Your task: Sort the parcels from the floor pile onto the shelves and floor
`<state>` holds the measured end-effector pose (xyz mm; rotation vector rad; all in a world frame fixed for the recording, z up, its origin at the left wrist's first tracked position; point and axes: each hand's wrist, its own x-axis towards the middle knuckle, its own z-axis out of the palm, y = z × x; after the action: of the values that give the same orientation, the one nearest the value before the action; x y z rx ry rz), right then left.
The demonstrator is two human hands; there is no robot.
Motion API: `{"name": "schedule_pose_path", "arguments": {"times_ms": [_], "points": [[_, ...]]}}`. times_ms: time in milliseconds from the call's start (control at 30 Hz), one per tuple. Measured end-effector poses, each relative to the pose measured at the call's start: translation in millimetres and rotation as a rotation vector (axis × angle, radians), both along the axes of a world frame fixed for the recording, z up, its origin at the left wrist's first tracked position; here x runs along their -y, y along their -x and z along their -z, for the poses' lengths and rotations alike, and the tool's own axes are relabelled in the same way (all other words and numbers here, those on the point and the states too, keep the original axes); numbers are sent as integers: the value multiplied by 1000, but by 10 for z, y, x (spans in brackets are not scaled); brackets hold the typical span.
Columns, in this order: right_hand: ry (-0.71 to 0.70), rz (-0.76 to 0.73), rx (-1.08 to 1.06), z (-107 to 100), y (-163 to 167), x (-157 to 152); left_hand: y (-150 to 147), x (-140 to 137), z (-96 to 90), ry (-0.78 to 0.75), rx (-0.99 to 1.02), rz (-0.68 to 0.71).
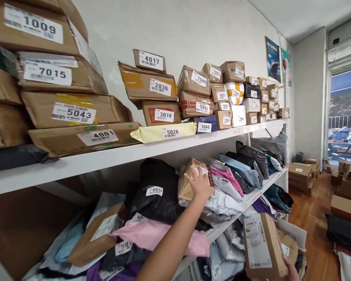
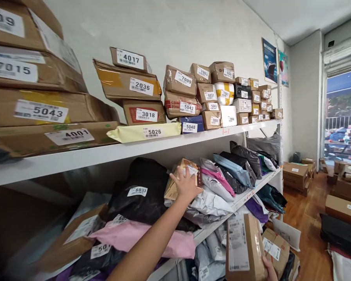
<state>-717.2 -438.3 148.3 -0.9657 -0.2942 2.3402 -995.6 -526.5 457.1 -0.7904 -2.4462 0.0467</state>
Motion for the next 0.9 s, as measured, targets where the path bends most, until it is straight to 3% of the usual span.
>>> {"name": "schedule_pose_path", "arguments": {"times_ms": [167,333,433,600,700,800,900], "points": [[-189,-265,-406,-557,495,14,70,133,15,-384,16,3],[-313,-426,-557,-1306,904,-113,232,200,-77,-480,-40,105],[-266,-520,-615,-1816,1307,-227,391,279,-88,-533,-130,108],[-114,-649,-544,-2576,2223,-328,598,316,120,-561,-152,102],[-104,-467,-358,-2704,2698,-344,590,279,181,-502,-173,88],[-165,-250,-276,-2575,3000,-326,551,301,160,-439,-196,94],[-280,-189,-356,-2390,3188,-305,553,390,173,-359,-227,155]]}}
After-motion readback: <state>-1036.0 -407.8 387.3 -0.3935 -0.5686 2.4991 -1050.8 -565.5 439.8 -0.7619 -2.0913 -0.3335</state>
